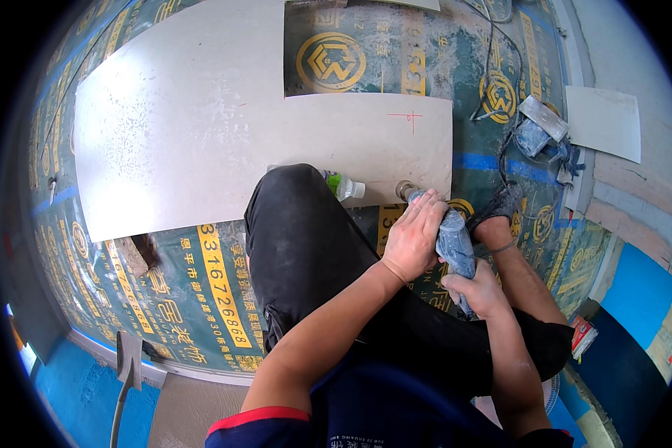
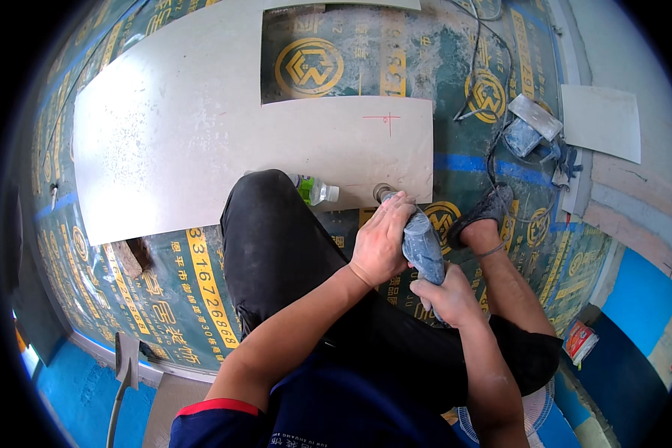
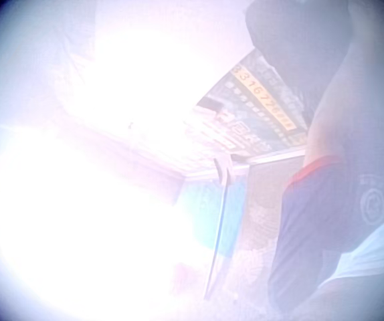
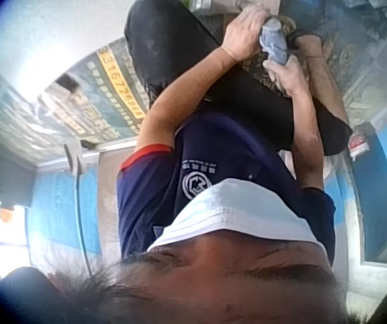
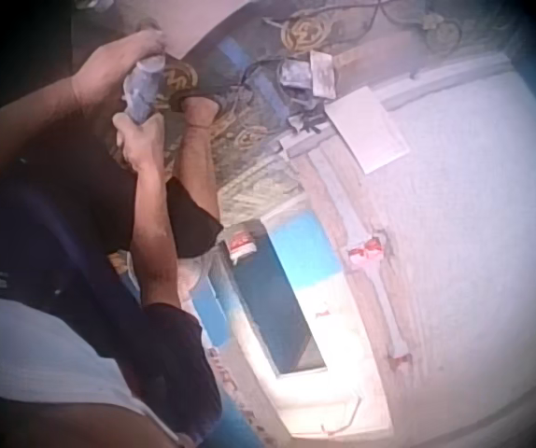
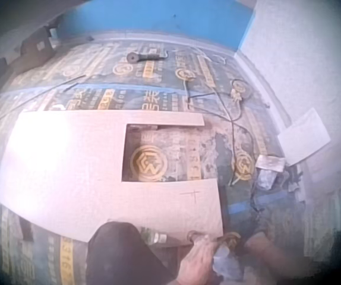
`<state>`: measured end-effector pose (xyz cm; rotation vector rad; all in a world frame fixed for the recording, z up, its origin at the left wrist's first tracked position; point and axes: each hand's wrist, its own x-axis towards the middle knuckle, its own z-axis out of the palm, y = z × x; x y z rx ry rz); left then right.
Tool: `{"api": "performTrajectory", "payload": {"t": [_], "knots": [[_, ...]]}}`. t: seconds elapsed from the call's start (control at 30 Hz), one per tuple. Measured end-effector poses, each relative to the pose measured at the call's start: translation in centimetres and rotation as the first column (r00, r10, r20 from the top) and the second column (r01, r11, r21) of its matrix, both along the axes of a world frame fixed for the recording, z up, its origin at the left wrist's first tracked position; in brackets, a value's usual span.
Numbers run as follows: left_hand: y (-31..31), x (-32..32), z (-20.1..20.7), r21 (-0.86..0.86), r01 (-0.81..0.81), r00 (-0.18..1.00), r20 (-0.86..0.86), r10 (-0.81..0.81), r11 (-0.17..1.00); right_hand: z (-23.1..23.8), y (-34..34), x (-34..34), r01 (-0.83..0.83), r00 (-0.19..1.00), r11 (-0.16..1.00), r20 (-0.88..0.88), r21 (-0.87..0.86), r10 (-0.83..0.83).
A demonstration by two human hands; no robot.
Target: The person sits on the floor and uses a handheld power drill to create holes in a white ceramic tile. They position the drill over marked spots on the tile and operate the tool to penetrate the surface, occasionally adjusting their grip and the tile's position.
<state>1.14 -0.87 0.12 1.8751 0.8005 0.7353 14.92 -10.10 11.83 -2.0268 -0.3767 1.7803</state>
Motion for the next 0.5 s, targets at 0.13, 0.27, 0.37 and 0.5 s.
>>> {"api": "performTrajectory", "payload": {"t": [0.13, 0.27, 0.37, 0.5], "knots": [[-0.07, -0.01, -0.09, -0.001, 0.002, 1.0, -0.004, -0.002, 1.0, -0.12, -0.14, 0.02, -0.011, 1.0, 1.0, 0.006, 0.014, 0.011], [-0.13, -0.03, -0.16, 0.002, -0.004, 1.0, -0.009, 0.004, 1.0, -0.07, -0.06, -0.04, -0.014, 1.0, 1.0, 0.016, 0.005, 0.014], [-0.18, -0.04, -0.19, -0.004, -0.01, 1.0, -0.008, 0.01, 1.0, -0.09, -0.1, 0.0, -0.022, 1.0, 1.0, 0.021, 0.003, 0.022], [-0.21, -0.03, -0.25, 0.0, -0.015, 1.0, -0.007, 0.015, 1.0, -0.05, -0.07, -0.09, -0.02, 1.0, 1.0, 0.025, 0.004, 0.02]]}}
